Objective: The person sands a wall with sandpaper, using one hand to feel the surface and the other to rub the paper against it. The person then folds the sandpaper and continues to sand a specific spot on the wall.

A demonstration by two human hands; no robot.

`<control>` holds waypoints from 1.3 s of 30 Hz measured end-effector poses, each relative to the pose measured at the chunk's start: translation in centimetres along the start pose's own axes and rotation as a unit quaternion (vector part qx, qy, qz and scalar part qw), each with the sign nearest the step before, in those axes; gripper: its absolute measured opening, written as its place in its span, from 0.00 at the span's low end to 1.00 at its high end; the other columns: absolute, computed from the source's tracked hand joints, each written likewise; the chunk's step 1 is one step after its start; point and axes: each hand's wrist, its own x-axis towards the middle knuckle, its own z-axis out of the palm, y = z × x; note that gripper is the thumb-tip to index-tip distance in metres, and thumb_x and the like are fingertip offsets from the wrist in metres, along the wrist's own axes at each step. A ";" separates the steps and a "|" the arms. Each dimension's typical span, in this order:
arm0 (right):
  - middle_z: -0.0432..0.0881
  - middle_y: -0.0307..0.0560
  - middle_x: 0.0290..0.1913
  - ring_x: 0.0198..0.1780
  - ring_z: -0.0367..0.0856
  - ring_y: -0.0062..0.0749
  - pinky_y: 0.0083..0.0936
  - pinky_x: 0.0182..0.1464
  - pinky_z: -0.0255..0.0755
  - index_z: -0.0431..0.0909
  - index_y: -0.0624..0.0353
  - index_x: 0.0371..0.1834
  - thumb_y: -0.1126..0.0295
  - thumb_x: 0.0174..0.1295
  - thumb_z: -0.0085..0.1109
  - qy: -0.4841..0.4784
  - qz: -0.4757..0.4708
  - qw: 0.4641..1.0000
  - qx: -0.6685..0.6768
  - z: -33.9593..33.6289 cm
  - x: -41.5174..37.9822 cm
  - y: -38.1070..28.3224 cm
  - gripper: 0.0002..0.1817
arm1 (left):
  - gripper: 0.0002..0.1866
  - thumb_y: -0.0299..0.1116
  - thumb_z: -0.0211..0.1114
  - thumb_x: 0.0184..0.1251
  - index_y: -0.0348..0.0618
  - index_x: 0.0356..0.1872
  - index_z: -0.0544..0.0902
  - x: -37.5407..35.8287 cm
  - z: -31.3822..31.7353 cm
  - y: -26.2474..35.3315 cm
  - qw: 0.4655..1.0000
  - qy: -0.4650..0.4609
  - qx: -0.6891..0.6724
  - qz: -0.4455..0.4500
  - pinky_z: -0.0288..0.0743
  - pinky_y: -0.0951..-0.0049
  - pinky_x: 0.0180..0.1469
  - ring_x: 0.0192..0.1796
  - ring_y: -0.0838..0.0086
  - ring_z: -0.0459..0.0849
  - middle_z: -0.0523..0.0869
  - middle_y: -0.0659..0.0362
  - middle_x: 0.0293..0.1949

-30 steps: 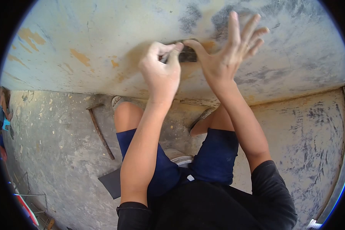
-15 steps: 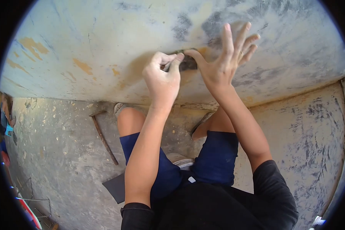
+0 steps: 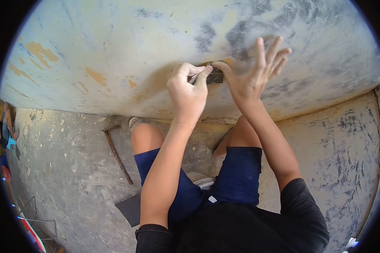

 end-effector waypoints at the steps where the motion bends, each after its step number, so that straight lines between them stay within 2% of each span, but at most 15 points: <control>1: 0.46 0.73 0.89 0.91 0.26 0.63 0.61 0.85 0.10 0.60 0.53 0.87 0.52 0.42 0.89 0.000 0.000 1.000 0.002 0.2 0.2 -0.2 0.66 | 0.12 0.28 0.81 0.64 0.36 0.28 0.85 0.0 0.1 -0.4 1.000 0.002 0.001 0.000 0.70 0.70 0.33 0.27 0.75 0.77 0.90 0.54 0.28; 3: 0.46 0.73 0.89 0.91 0.26 0.63 0.62 0.85 0.10 0.64 0.52 0.86 0.50 0.43 0.89 -0.009 0.006 1.000 0.005 0.5 0.6 -0.5 0.63 | 0.12 0.29 0.81 0.64 0.35 0.28 0.85 0.1 0.0 -0.6 0.998 0.050 0.016 0.035 0.70 0.67 0.32 0.26 0.71 0.79 0.90 0.52 0.29; 4: 0.46 0.73 0.89 0.91 0.26 0.63 0.62 0.85 0.10 0.64 0.52 0.86 0.50 0.43 0.89 -0.008 0.007 1.000 0.006 1.3 1.2 -1.2 0.63 | 0.13 0.29 0.81 0.65 0.36 0.28 0.85 0.3 -0.7 0.1 0.998 0.053 0.004 -0.039 0.73 0.66 0.35 0.30 0.69 0.83 0.91 0.52 0.30; 9: 0.49 0.72 0.89 0.92 0.26 0.61 0.63 0.85 0.10 0.70 0.49 0.83 0.48 0.46 0.86 -0.002 0.007 1.000 0.019 3.1 1.1 -2.9 0.57 | 0.13 0.31 0.80 0.69 0.34 0.31 0.86 0.9 -1.7 -0.4 0.992 0.085 -0.051 -0.075 0.75 0.72 0.37 0.31 0.77 0.81 0.90 0.56 0.29; 11: 0.49 0.72 0.89 0.92 0.26 0.61 0.63 0.85 0.10 0.68 0.51 0.84 0.49 0.45 0.87 0.013 -0.001 1.000 0.027 2.3 0.5 -1.2 0.60 | 0.13 0.31 0.80 0.69 0.34 0.31 0.86 0.6 -1.4 0.1 0.995 0.018 -0.023 -0.100 0.73 0.72 0.36 0.32 0.77 0.81 0.90 0.56 0.30; 12: 0.48 0.73 0.88 0.91 0.26 0.62 0.63 0.85 0.10 0.67 0.53 0.84 0.50 0.44 0.88 0.013 -0.010 1.000 0.015 1.4 0.2 -0.2 0.61 | 0.12 0.30 0.80 0.69 0.34 0.31 0.86 0.2 -0.5 0.0 0.996 0.016 -0.055 -0.065 0.70 0.71 0.33 0.30 0.79 0.77 0.89 0.58 0.28; 16: 0.48 0.74 0.88 0.91 0.25 0.64 0.61 0.85 0.09 0.65 0.55 0.84 0.53 0.42 0.90 0.003 0.004 1.000 0.017 0.3 0.7 -0.1 0.63 | 0.12 0.30 0.80 0.69 0.33 0.32 0.86 0.1 0.2 0.3 0.999 0.012 0.028 0.028 0.74 0.71 0.36 0.31 0.78 0.80 0.92 0.54 0.31; 18: 0.48 0.74 0.88 0.91 0.25 0.64 0.60 0.85 0.08 0.66 0.54 0.84 0.53 0.42 0.90 0.014 -0.005 1.000 0.024 2.1 2.0 -1.1 0.62 | 0.11 0.31 0.79 0.71 0.34 0.34 0.88 0.6 -0.6 0.2 0.997 0.062 -0.035 -0.032 0.67 0.79 0.36 0.31 0.85 0.70 0.86 0.65 0.29; 19: 0.46 0.72 0.89 0.91 0.25 0.65 0.62 0.85 0.11 0.63 0.54 0.85 0.48 0.42 0.90 0.011 -0.015 1.000 -0.003 3.0 2.7 -2.2 0.65 | 0.11 0.31 0.79 0.72 0.34 0.35 0.88 1.1 -1.2 0.2 0.993 0.082 -0.043 -0.067 0.68 0.79 0.36 0.32 0.86 0.70 0.87 0.63 0.31; 22: 0.44 0.71 0.90 0.91 0.24 0.64 0.64 0.85 0.12 0.60 0.53 0.86 0.44 0.43 0.90 0.001 -0.026 0.999 -0.020 3.1 2.1 -2.5 0.67 | 0.11 0.31 0.79 0.72 0.33 0.35 0.88 1.6 -1.6 -0.7 0.993 0.106 -0.041 -0.020 0.66 0.81 0.34 0.32 0.87 0.70 0.87 0.64 0.31; 28: 0.47 0.74 0.88 0.91 0.26 0.66 0.62 0.85 0.09 0.62 0.54 0.86 0.46 0.43 0.88 0.008 0.002 1.000 -0.010 -0.1 0.5 0.5 0.65 | 0.11 0.31 0.80 0.70 0.34 0.34 0.88 0.0 0.6 0.0 0.999 0.002 -0.039 -0.018 0.64 0.79 0.33 0.31 0.86 0.68 0.80 0.69 0.26; 32: 0.46 0.74 0.89 0.91 0.26 0.67 0.63 0.84 0.08 0.63 0.54 0.85 0.45 0.42 0.88 0.000 0.023 1.000 -0.001 0.6 1.3 -0.5 0.66 | 0.11 0.31 0.80 0.70 0.34 0.34 0.88 0.7 0.0 0.1 0.998 0.045 -0.031 -0.020 0.65 0.79 0.34 0.31 0.86 0.68 0.83 0.67 0.28; 35: 0.46 0.74 0.89 0.91 0.26 0.68 0.64 0.84 0.08 0.64 0.54 0.85 0.45 0.42 0.88 -0.004 0.026 1.000 -0.004 2.4 2.5 -2.7 0.65 | 0.13 0.31 0.80 0.69 0.34 0.31 0.86 1.7 -1.2 0.3 0.988 0.118 -0.082 -0.056 0.73 0.75 0.37 0.32 0.83 0.76 0.90 0.59 0.30; 37: 0.43 0.71 0.90 0.90 0.24 0.68 0.69 0.84 0.17 0.58 0.53 0.87 0.44 0.41 0.92 -0.009 -0.015 0.999 -0.028 2.7 2.7 -2.8 0.70 | 0.13 0.31 0.80 0.70 0.34 0.32 0.86 1.8 -1.2 -0.1 0.987 0.110 -0.093 -0.066 0.71 0.77 0.36 0.31 0.84 0.74 0.89 0.61 0.30; 39: 0.43 0.70 0.90 0.91 0.24 0.67 0.69 0.85 0.17 0.57 0.52 0.87 0.45 0.41 0.92 -0.011 -0.003 0.999 -0.043 2.1 1.8 -1.8 0.70 | 0.13 0.31 0.80 0.69 0.34 0.32 0.86 1.4 -1.0 0.0 0.991 0.058 -0.081 -0.087 0.70 0.77 0.35 0.30 0.84 0.73 0.88 0.61 0.30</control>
